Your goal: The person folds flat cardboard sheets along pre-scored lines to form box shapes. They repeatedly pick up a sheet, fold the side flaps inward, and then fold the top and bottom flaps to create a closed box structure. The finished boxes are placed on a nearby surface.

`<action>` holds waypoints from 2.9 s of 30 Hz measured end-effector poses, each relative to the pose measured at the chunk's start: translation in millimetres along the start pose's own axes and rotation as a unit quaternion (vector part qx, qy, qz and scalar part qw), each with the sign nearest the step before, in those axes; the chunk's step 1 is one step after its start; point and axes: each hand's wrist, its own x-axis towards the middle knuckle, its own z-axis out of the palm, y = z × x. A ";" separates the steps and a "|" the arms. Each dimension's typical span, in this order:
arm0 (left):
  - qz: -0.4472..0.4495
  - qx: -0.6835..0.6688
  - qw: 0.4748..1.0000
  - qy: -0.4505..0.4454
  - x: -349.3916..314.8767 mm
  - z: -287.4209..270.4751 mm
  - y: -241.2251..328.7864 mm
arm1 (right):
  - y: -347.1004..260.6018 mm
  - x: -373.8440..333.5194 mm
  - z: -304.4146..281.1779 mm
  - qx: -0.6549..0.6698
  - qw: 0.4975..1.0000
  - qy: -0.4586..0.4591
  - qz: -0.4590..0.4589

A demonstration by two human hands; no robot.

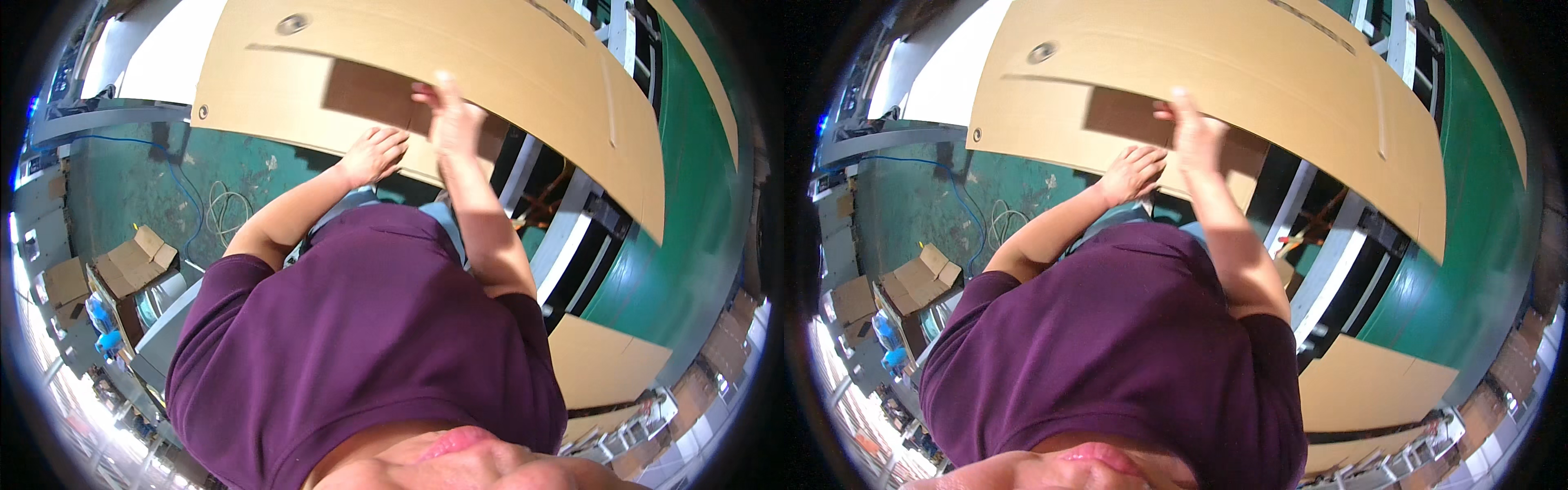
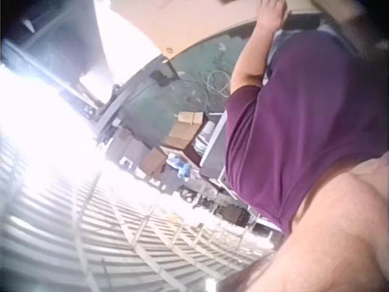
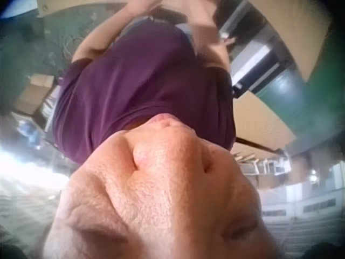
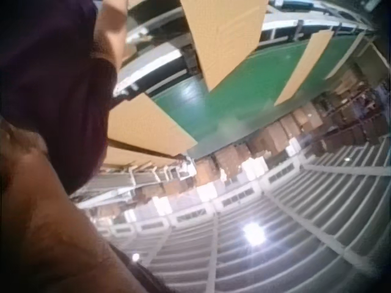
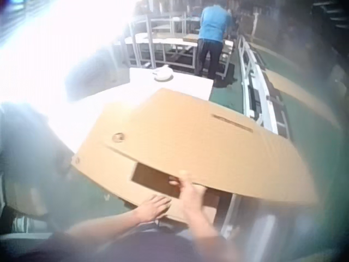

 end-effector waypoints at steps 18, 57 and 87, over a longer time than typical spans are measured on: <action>0.028 -0.099 0.993 0.066 -6.0 -5.7 -33.2 | 82.5 -33.2 -97.5 -0.688 0.584 -0.315 -0.293; -0.013 0.099 0.995 -0.031 92.5 -23.6 -22.1 | -19.5 101.3 -317.7 0.239 0.933 0.266 -0.032; 0.035 -0.166 0.976 0.140 -1.0 -7.3 -41.9 | 76.0 -27.9 -43.2 -0.678 0.607 -0.299 -0.286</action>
